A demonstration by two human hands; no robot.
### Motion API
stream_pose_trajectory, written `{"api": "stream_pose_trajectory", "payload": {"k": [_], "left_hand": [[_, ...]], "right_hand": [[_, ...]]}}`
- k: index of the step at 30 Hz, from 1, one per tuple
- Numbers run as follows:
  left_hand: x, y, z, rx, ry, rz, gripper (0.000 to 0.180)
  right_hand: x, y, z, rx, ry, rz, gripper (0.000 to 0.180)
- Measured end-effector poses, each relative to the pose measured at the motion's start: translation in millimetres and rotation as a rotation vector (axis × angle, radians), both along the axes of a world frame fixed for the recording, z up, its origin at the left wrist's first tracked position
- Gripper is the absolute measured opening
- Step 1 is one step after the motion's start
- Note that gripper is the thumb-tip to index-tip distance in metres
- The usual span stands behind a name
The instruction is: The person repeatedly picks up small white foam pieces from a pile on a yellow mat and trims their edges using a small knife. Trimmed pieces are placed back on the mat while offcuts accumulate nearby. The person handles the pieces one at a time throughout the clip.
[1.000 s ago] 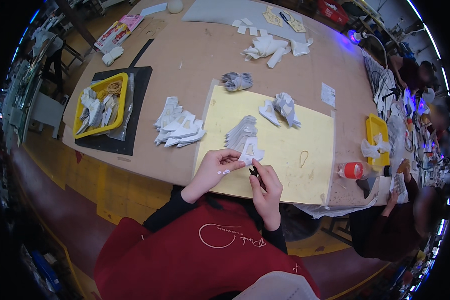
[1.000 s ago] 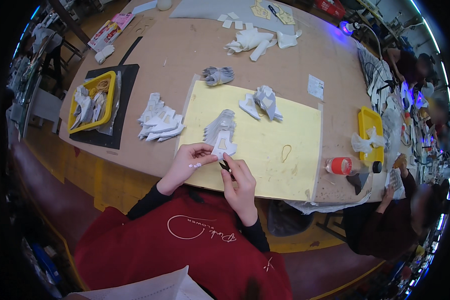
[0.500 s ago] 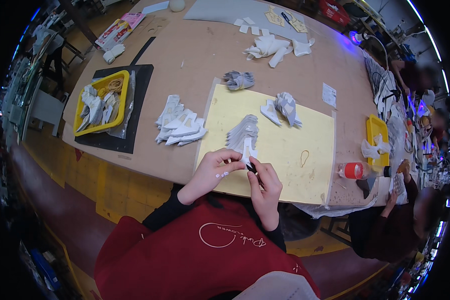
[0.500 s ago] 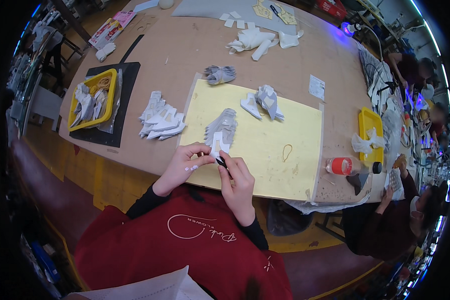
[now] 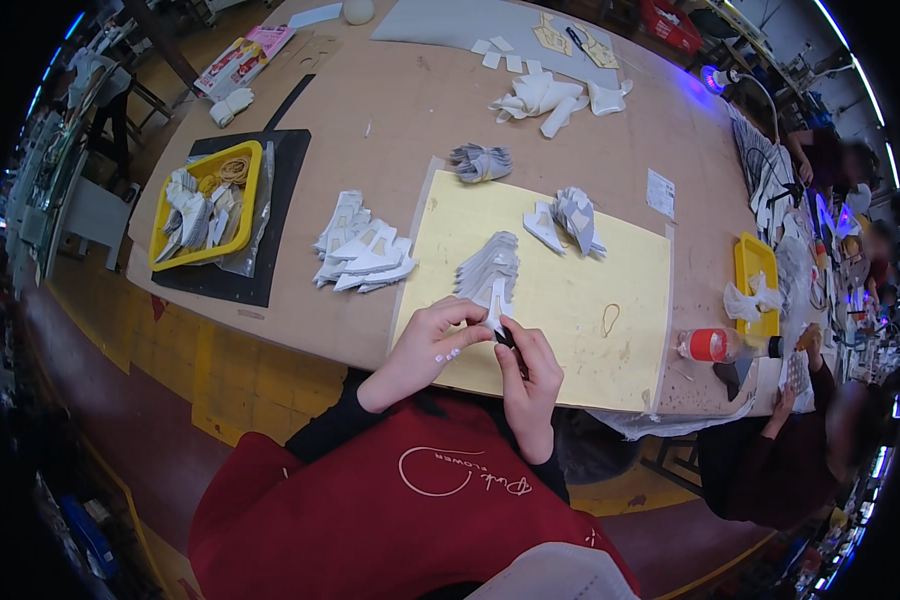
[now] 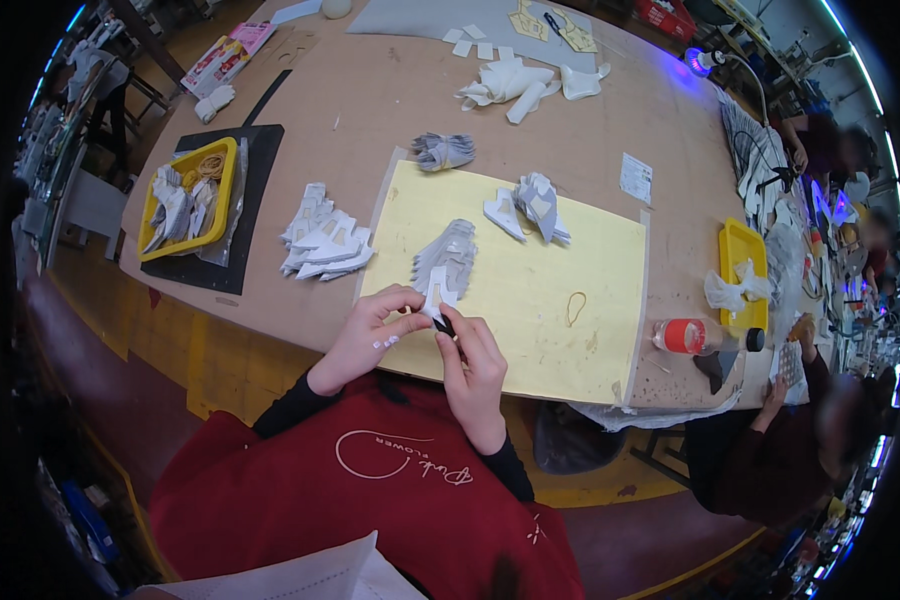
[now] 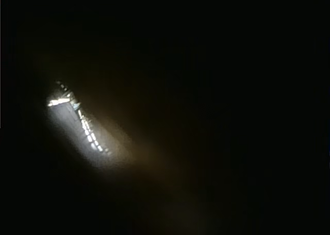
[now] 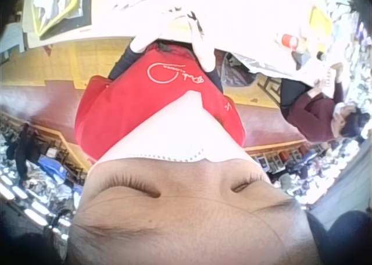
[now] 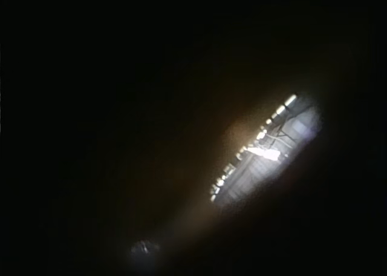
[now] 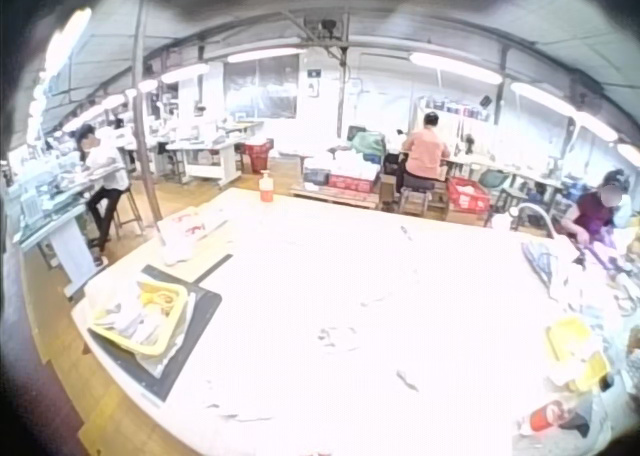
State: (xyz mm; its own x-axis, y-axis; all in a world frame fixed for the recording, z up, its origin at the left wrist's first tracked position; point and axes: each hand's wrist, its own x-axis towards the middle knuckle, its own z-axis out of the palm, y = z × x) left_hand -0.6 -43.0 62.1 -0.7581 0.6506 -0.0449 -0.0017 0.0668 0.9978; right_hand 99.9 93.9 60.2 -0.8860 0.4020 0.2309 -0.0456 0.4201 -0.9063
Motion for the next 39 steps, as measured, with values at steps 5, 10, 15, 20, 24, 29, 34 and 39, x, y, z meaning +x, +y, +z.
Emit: {"api": "stream_pose_trajectory", "payload": {"k": [5,10,15,20,24,29,34,39], "left_hand": [[-0.4,-0.7,1.7,-0.027,0.093,0.015,0.017],[-1.6,1.1,-1.1,-0.024,0.109,0.034,0.021],[1.7,4.3,-0.1,-0.050,0.078,0.090,0.022],[-3.1,5.2,-17.7,-0.106,0.053,0.178,0.025],[-1.0,6.4,-21.6,-0.110,0.097,0.225,0.027],[-9.1,-3.3,-39.4,-0.150,0.178,0.298,0.028],[-47.0,-43.0,-32.9,-0.338,0.145,0.422,0.025],[-63.9,-68.0,-31.6,-0.651,0.918,0.759,0.029]], "right_hand": [[-2.6,-2.6,-10.5,0.089,0.148,-0.036,0.029],[-2.2,0.2,-14.3,-0.065,0.138,-0.019,0.025],[5.7,6.8,-20.2,-1.056,-0.021,0.012,0.020],[9.8,-3.5,-10.9,-0.920,0.018,0.132,0.019],[1.2,-16.0,-10.2,-0.301,0.083,0.176,0.023],[-5.2,-12.7,0.3,-0.138,-0.098,0.345,0.032],[1.2,-1.3,-8.4,-0.264,-0.097,0.302,0.036],[6.6,15.6,-20.3,-0.439,-0.196,0.094,0.036]]}}
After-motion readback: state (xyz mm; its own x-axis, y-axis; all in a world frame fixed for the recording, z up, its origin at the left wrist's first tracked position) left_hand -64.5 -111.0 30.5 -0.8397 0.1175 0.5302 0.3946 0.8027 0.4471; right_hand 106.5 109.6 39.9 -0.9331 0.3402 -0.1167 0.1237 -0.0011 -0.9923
